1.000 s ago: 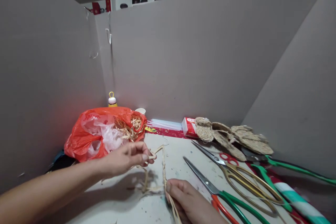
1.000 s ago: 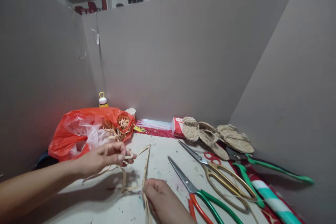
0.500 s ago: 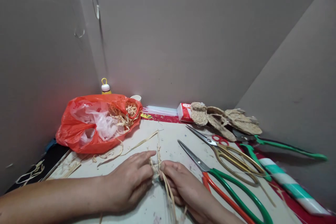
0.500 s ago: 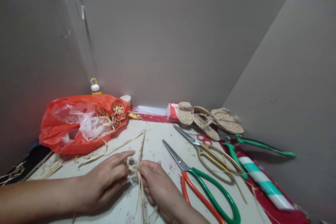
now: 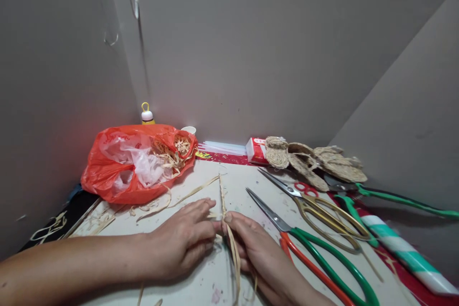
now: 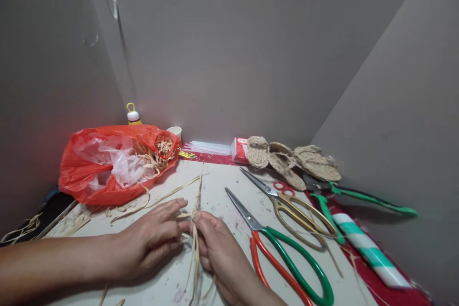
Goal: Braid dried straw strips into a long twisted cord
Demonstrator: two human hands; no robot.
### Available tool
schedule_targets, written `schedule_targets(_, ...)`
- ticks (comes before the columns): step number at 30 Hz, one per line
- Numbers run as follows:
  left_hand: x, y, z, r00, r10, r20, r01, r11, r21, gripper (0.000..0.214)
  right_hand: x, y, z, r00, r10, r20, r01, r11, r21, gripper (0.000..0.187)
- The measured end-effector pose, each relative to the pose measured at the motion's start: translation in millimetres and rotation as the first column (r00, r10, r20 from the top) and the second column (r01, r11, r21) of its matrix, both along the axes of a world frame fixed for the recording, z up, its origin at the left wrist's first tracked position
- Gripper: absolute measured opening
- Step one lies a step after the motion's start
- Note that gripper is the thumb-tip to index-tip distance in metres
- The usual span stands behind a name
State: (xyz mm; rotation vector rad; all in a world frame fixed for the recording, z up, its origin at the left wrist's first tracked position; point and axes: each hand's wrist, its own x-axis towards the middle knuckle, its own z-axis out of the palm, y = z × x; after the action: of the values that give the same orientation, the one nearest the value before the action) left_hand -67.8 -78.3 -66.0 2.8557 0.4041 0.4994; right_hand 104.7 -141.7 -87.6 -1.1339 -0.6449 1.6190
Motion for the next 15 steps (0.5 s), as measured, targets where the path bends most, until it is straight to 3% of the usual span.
schedule_targets(8,-9,8,-17.1,0.987,-0.122,0.104,0.076,0.928,0.364,0.026,0,-2,-3.4,0.997,0.072,-0.023,-0.074,0.993,-0.088,0.029)
schedule_targets(12,-9,7,-17.0,0.982,-0.152,0.115,0.086,0.89,0.447,0.019,0,0,-2.0,0.996,0.053,-0.067,-0.06,0.991,-0.121,0.027)
schedule_targets(15,-7,8,-17.4,0.978,-0.16,0.136,0.084,0.892,0.443,0.017,1,1,-1.3,0.994,0.066,-0.092,-0.078,0.988,-0.134,0.027)
